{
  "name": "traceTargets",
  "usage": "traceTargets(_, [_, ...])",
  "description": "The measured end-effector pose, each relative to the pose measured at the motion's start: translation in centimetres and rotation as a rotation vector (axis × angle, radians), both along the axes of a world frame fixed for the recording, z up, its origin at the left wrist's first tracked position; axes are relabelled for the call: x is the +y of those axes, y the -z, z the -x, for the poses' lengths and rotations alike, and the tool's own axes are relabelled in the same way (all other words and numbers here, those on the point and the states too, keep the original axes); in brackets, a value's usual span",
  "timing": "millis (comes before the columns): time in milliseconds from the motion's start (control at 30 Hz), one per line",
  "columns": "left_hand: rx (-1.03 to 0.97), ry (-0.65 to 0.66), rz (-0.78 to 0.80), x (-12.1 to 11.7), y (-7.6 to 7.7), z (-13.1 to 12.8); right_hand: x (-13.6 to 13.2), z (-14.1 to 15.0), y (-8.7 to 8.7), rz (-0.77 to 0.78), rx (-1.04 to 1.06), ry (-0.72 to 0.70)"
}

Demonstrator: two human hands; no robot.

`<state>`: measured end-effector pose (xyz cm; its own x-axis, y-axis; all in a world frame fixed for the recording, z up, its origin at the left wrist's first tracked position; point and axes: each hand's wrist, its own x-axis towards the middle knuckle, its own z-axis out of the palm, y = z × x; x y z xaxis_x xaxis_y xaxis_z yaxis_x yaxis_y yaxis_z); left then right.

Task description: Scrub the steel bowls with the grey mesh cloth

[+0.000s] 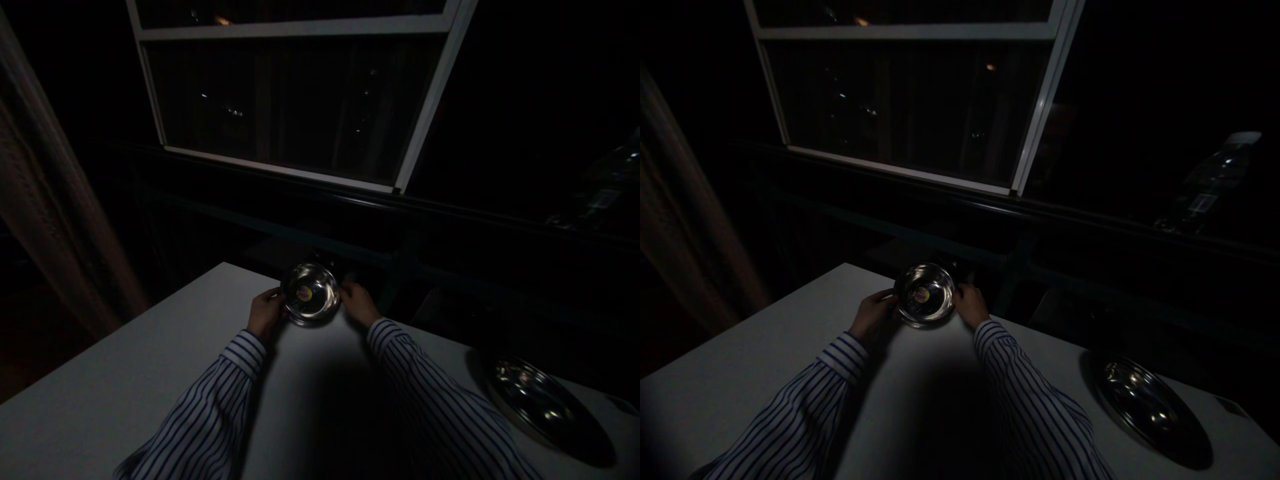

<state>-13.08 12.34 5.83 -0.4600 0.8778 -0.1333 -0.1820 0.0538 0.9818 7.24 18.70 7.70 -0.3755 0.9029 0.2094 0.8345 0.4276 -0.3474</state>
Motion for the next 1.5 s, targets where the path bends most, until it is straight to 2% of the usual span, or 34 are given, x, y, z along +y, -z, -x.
traceTargets(133, [-0.019,0.004,-0.081,-0.9,-0.6,-0.4,0.2,-1.1,0.3,0.073,0.123,0.029])
traceTargets(300, [-0.059,0.042,-0.139,-2.8,-1.0,-1.4,-1.2,-2.9,-0.9,0.075,0.292,0.052])
traceTargets(467, [-0.093,0.117,-0.131,-5.1,-0.8,-3.4,-4.5,-7.2,-2.4,0.091,0.407,0.031])
traceTargets(633, [-0.109,0.224,-0.109,-6.8,-0.2,-6.5,-8.9,-11.8,-2.5,0.113,0.464,0.062])
traceTargets(833, [-0.135,0.378,-0.082,-9.3,1.3,-11.0,-13.0,-16.1,-1.0,0.162,0.508,0.146])
traceTargets(967, [-0.203,0.469,-0.028,-10.7,2.1,-13.0,-15.2,-17.8,0.3,0.216,0.478,0.169])
traceTargets(1100, [-0.245,0.461,0.031,-11.3,2.6,-13.9,-17.0,-19.7,1.5,0.231,0.408,0.152])
traceTargets(1333, [-0.266,0.434,0.074,-11.3,3.8,-14.7,-19.7,-24.6,3.9,0.218,0.177,0.199])
traceTargets(1500, [-0.304,0.445,0.132,-10.9,4.5,-15.2,-20.9,-25.8,4.7,0.247,0.027,0.155])
